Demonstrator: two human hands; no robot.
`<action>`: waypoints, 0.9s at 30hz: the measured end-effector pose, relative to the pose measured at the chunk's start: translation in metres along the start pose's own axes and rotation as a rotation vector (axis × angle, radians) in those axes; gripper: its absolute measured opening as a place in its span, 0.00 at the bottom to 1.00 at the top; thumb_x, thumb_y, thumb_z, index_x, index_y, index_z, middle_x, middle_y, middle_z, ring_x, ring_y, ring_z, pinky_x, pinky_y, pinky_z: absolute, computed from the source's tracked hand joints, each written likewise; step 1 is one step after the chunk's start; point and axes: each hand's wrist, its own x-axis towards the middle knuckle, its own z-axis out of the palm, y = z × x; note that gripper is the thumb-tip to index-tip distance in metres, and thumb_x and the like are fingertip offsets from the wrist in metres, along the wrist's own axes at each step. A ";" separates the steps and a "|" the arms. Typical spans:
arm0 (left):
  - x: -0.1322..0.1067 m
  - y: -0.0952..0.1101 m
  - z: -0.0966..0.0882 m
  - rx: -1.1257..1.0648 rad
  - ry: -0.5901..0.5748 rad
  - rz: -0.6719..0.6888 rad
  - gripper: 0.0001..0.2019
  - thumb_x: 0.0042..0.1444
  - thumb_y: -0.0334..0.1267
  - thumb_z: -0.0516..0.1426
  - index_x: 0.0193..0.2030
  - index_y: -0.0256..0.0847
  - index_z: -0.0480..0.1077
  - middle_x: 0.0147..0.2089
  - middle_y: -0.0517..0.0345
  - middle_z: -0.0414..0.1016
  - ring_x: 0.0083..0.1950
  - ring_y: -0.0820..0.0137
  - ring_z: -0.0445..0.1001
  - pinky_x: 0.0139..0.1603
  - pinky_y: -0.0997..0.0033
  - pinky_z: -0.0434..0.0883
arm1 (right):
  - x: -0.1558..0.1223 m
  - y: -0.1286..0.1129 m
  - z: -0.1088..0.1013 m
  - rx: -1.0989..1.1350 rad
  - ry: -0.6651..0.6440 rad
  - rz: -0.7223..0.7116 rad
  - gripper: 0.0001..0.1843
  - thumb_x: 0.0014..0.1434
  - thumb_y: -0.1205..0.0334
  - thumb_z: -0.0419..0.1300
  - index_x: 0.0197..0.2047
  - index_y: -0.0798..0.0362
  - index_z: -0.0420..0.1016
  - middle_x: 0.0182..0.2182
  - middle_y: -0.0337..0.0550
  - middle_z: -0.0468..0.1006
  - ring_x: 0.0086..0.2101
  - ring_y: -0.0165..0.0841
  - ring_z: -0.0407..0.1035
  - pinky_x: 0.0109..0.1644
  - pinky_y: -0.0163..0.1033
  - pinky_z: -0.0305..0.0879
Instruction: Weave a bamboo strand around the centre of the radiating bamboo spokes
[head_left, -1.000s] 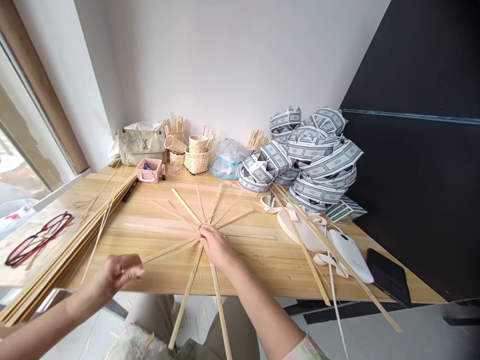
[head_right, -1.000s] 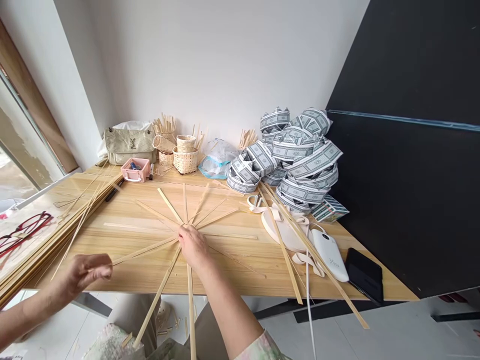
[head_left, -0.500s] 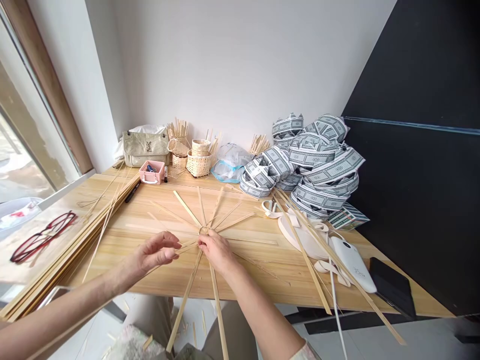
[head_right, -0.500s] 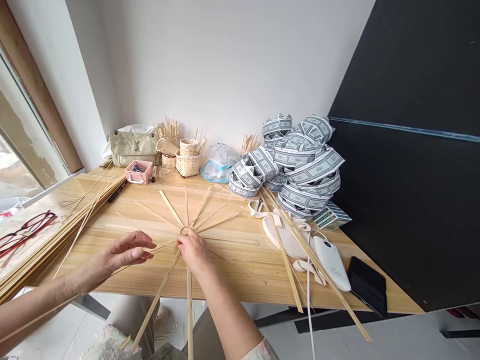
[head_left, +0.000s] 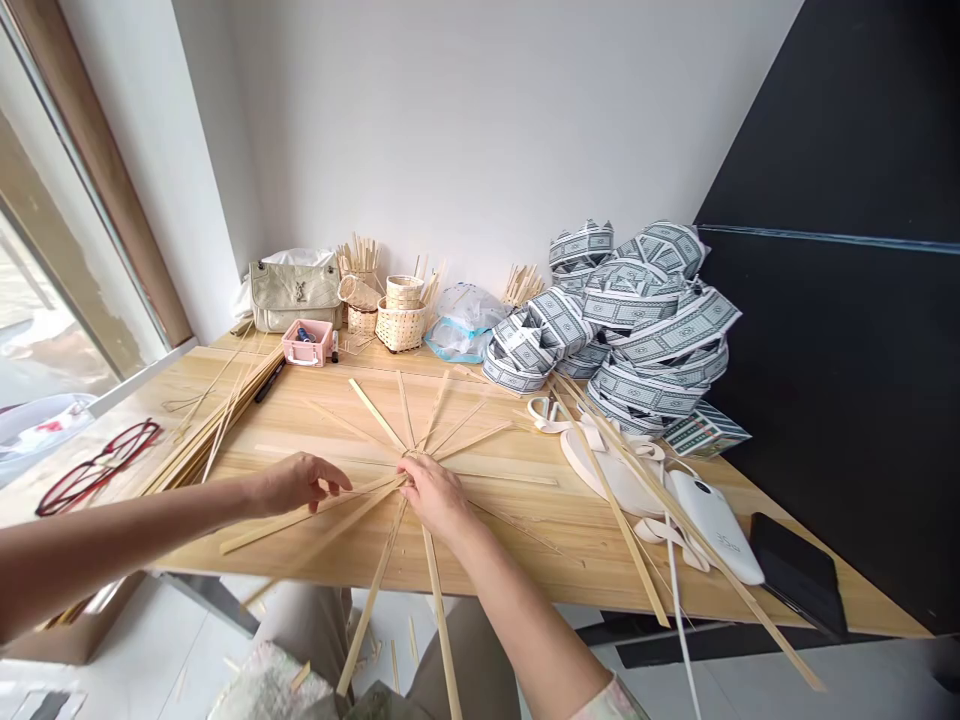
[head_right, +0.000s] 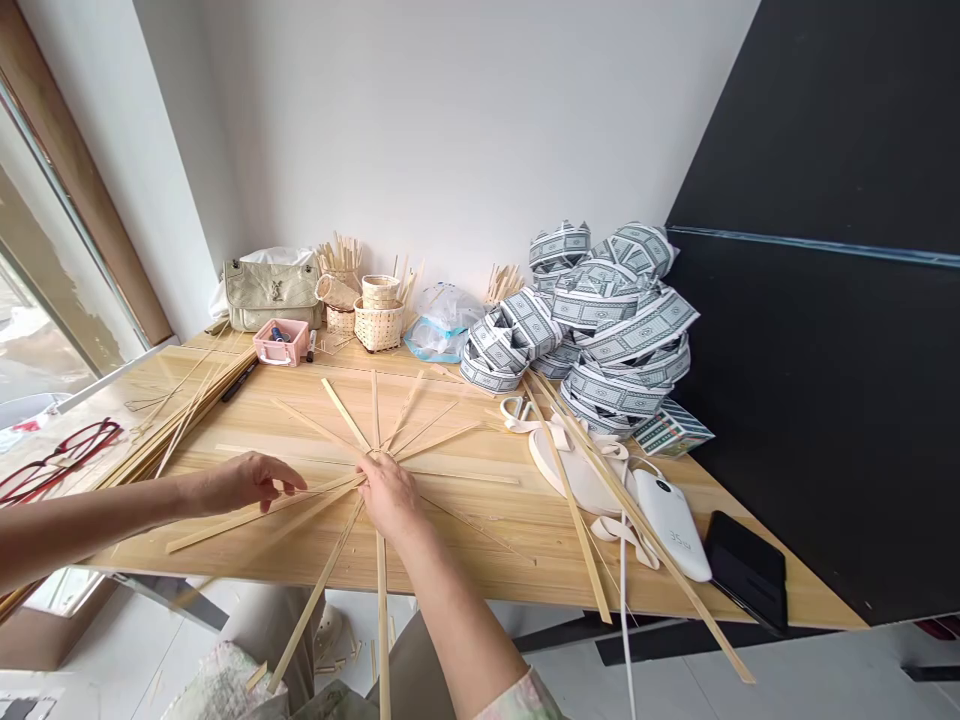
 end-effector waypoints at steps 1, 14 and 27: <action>0.002 0.002 -0.004 0.099 0.011 0.040 0.19 0.42 0.24 0.46 0.39 0.37 0.70 0.34 0.56 0.71 0.24 0.77 0.69 0.27 0.79 0.66 | 0.000 0.000 0.000 0.000 0.000 -0.001 0.12 0.49 0.67 0.56 0.39 0.46 0.66 0.35 0.37 0.66 0.35 0.29 0.62 0.36 0.33 0.52; 0.041 0.022 -0.004 0.751 -0.080 0.219 0.12 0.50 0.26 0.49 0.38 0.42 0.68 0.32 0.57 0.73 0.32 0.70 0.71 0.29 0.76 0.62 | -0.001 0.003 0.005 0.020 0.044 -0.035 0.11 0.50 0.69 0.53 0.38 0.48 0.66 0.37 0.38 0.67 0.36 0.29 0.62 0.36 0.33 0.52; 0.050 0.039 0.022 0.882 0.116 0.397 0.05 0.50 0.32 0.55 0.25 0.37 0.67 0.31 0.54 0.68 0.35 0.66 0.67 0.34 0.70 0.63 | 0.007 0.018 -0.012 0.109 -0.064 -0.232 0.13 0.43 0.74 0.54 0.34 0.52 0.66 0.33 0.39 0.66 0.37 0.30 0.60 0.40 0.33 0.54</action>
